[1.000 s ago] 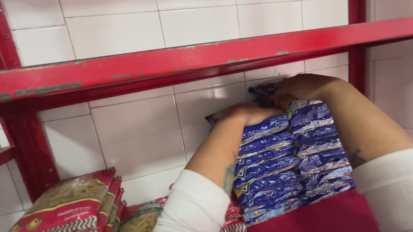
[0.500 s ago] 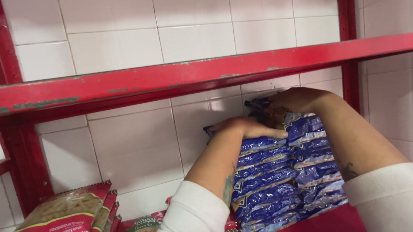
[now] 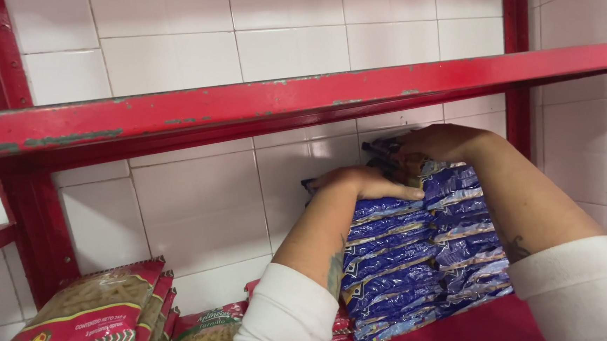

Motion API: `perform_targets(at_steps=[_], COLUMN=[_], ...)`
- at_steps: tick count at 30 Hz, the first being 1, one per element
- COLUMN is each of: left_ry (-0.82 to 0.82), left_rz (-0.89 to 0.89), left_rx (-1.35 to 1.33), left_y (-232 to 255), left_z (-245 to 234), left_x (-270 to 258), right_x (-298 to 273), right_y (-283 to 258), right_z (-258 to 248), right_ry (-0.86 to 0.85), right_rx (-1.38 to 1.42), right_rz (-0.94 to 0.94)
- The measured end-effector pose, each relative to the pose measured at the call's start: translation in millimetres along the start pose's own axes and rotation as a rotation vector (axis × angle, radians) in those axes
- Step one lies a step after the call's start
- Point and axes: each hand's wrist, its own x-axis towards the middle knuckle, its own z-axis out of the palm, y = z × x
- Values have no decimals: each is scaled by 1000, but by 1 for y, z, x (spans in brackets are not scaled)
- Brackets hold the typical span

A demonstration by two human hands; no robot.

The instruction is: The person repeatedly picks up blue packages of San Remo pasta from a white basket and places them onto a red shelf, stacking them in neat rows. The person handles multiple packages one at a time, adjusting their positions to maintain alignment.

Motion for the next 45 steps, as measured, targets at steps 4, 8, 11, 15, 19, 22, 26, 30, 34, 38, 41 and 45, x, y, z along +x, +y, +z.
perform_targets(at_steps=[4, 8, 11, 15, 19, 22, 26, 30, 34, 38, 41, 45], left_ry=[1, 157, 318, 222, 174, 141, 111, 251, 383, 494, 540, 523], left_rz=[-45, -70, -79, -72, -47, 19, -13, -85, -256, -220, -201, -92], left_rx=[-9, -288, -364, -176, -143, -145, -68, -189, -156, -166, -67, 70], left_y=[9, -15, -29, -32, -48, -49, -38, -30, -8, 0, -1, 4], left_z=[-3, 9, 10, 13, 15, 23, 21, 24, 21, 20, 34, 62], left_x=[-24, 14, 18, -10, 14, 25, 4, -6, -28, -64, -79, -113], right_x=[0, -5, 17, 33, 39, 17, 15, -5, -24, -71, -104, -134], right_y=[1, 3, 17, 23, 33, 11, 8, 2, -12, -41, -68, -84], right_z=[1, 0, 9, 11, 10, 3, 6, 2, 3, 10, 21, 46], right_ry=[38, 37, 59, 175, 215, 80, 64, 194, 306, 628, 616, 567], right_rx=[198, 135, 100, 181, 77, 152, 140, 97, 195, 551, 717, 688], right_rz=[96, 59, 80, 218, 305, 258, 254, 354, 431, 185, 48, -127])
